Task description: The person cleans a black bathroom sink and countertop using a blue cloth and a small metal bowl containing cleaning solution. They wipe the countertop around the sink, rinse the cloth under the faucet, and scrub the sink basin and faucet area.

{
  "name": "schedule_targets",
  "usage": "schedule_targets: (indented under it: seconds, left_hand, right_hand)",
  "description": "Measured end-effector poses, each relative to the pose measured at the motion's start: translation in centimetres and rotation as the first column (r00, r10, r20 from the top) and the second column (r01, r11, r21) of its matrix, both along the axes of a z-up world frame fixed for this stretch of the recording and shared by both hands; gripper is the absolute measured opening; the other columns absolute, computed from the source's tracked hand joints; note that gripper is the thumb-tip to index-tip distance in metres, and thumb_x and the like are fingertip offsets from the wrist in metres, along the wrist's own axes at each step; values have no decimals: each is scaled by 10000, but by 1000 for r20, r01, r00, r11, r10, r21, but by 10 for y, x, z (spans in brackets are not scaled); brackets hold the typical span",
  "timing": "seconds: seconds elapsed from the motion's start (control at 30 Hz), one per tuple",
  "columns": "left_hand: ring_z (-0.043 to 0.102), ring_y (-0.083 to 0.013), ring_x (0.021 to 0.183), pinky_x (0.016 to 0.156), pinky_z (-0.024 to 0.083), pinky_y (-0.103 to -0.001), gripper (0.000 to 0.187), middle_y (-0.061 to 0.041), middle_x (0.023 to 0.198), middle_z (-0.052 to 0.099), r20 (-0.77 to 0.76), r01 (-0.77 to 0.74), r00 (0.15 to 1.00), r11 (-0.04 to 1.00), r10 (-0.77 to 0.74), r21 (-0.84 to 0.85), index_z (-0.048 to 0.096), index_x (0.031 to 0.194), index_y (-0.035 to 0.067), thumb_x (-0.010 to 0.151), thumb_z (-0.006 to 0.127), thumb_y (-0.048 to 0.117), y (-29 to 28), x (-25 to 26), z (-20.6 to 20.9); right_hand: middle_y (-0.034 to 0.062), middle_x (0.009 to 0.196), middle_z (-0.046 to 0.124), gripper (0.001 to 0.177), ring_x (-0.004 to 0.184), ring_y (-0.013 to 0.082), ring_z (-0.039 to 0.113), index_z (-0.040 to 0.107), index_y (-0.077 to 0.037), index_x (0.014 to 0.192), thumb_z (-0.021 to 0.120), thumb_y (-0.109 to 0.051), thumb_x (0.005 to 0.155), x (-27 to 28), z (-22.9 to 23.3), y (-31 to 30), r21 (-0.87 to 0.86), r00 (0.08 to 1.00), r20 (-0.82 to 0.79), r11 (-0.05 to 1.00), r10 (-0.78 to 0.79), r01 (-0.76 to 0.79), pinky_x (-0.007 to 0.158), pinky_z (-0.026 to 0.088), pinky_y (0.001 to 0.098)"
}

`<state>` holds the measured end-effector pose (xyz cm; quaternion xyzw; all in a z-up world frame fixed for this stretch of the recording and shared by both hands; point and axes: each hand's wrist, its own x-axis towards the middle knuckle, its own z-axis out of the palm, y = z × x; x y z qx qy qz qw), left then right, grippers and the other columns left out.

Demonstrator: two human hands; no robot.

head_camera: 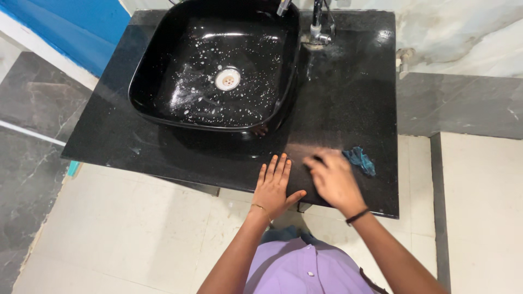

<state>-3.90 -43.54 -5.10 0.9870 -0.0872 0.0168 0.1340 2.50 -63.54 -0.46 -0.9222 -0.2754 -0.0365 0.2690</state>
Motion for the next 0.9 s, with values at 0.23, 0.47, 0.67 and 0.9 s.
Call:
schedule_targets:
  seconds: [0.23,0.47,0.67,0.9]
  left_hand:
    - [106,-313,1572,1243,75,-521,993,-135,1695,195,18,-7,1000,1000,7,-2,302,1588,26,889,568,679,2,-2,-3]
    - [69,-322,1564,1235,53,-528,1051,-149,1688,156,-52,-8,999,999,5,-42,255,1584,20,857,592,700,1,1,5]
    - [65,-328,1570,1239,50,-529,1089,-156,1691,153,-66,-1,998,1000,0,-23,251,1585,5,833,628,697,2,0,7]
    - [55,-329,1570,1234,41,-527,1158,-169,1683,157,-57,-7,998,1000,6,-19,220,1580,-36,817,617,740,1,0,7]
  right_hand:
    - [117,1351,616,356,1289,335,557,713,-109,1206,619,-99,863,-17,-24,28,74,987,64,986,147,-151,1178,364,490]
    - [135,1352,598,531,1258,329,562,677,-106,1280,720,-151,753,-16,-22,24,-55,970,115,976,216,-210,1179,336,512]
    - [110,1372,567,563,1289,297,521,637,-127,1296,742,-168,744,-19,-5,30,-250,969,95,947,230,-200,1151,350,551]
    - [131,1469,503,729,1406,341,425,594,-214,1375,773,-211,668,-8,2,32,-432,968,-42,869,246,-240,1087,292,637]
